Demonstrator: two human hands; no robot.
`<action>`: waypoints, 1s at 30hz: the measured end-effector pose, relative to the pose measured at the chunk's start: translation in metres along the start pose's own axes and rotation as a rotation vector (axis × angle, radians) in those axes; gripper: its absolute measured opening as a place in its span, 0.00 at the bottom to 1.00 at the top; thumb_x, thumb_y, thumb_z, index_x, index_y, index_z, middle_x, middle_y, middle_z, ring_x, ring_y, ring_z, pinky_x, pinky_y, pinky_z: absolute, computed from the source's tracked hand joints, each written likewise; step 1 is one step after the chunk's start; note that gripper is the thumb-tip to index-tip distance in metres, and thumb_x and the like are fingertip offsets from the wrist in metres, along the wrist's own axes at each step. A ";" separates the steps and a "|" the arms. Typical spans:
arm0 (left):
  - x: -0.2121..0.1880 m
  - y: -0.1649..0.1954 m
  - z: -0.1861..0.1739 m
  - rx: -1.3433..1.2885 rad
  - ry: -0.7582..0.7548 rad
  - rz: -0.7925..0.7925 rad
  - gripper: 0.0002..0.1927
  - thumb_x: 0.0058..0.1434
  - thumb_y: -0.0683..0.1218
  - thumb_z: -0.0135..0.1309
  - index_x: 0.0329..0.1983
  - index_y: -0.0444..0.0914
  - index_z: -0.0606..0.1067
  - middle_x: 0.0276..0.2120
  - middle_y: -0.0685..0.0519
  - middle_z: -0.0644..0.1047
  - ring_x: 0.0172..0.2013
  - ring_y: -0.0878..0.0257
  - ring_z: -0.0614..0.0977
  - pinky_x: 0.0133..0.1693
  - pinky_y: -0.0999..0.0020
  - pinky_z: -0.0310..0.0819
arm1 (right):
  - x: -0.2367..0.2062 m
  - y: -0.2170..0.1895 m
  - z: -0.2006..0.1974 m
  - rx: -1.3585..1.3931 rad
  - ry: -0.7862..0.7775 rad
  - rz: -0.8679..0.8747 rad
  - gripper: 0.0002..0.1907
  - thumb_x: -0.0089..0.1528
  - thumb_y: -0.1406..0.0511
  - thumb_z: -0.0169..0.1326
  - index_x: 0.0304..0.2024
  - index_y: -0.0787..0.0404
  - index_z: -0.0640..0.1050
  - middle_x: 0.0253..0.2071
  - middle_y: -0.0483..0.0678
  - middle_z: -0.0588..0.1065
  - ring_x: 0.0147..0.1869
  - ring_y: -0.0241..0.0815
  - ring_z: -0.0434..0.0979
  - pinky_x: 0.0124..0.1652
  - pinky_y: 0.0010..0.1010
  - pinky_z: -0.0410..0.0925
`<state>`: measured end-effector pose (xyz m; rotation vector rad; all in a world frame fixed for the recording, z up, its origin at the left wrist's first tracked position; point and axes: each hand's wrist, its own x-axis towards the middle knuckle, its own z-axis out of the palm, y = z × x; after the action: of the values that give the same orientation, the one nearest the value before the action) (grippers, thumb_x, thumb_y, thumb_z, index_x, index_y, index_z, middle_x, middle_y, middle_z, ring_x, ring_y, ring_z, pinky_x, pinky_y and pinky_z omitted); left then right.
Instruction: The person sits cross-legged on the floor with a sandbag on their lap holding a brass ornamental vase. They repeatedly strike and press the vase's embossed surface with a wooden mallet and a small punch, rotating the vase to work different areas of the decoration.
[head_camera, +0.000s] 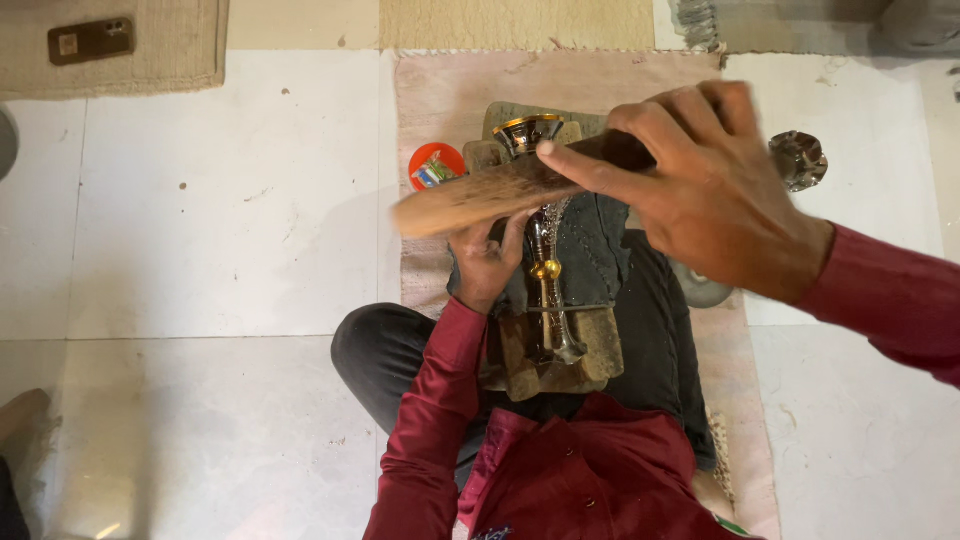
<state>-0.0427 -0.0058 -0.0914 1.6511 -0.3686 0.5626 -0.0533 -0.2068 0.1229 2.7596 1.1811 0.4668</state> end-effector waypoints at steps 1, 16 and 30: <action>0.001 0.001 0.000 -0.016 -0.001 -0.005 0.09 0.63 0.36 0.63 0.47 0.36 0.81 0.43 0.48 0.84 0.43 0.57 0.87 0.48 0.66 0.81 | 0.000 0.000 0.000 0.177 0.005 0.038 0.34 0.65 0.69 0.57 0.73 0.45 0.68 0.52 0.51 0.72 0.56 0.49 0.68 0.56 0.44 0.59; 0.010 -0.001 -0.006 -0.035 -0.099 0.050 0.12 0.65 0.36 0.61 0.52 0.37 0.79 0.45 0.50 0.83 0.43 0.62 0.86 0.44 0.68 0.83 | -0.014 0.004 0.018 0.041 -0.053 0.053 0.36 0.65 0.71 0.57 0.74 0.39 0.69 0.54 0.50 0.72 0.56 0.46 0.68 0.57 0.44 0.58; 0.009 0.003 -0.010 -0.049 -0.167 -0.106 0.11 0.64 0.36 0.62 0.49 0.39 0.81 0.43 0.51 0.85 0.40 0.61 0.87 0.36 0.70 0.80 | -0.011 -0.002 0.014 0.364 0.023 0.146 0.35 0.67 0.72 0.54 0.74 0.41 0.64 0.54 0.51 0.70 0.57 0.48 0.67 0.58 0.45 0.60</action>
<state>-0.0383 0.0043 -0.0830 1.6647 -0.4111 0.3350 -0.0570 -0.2129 0.1068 3.1732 1.1772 0.3231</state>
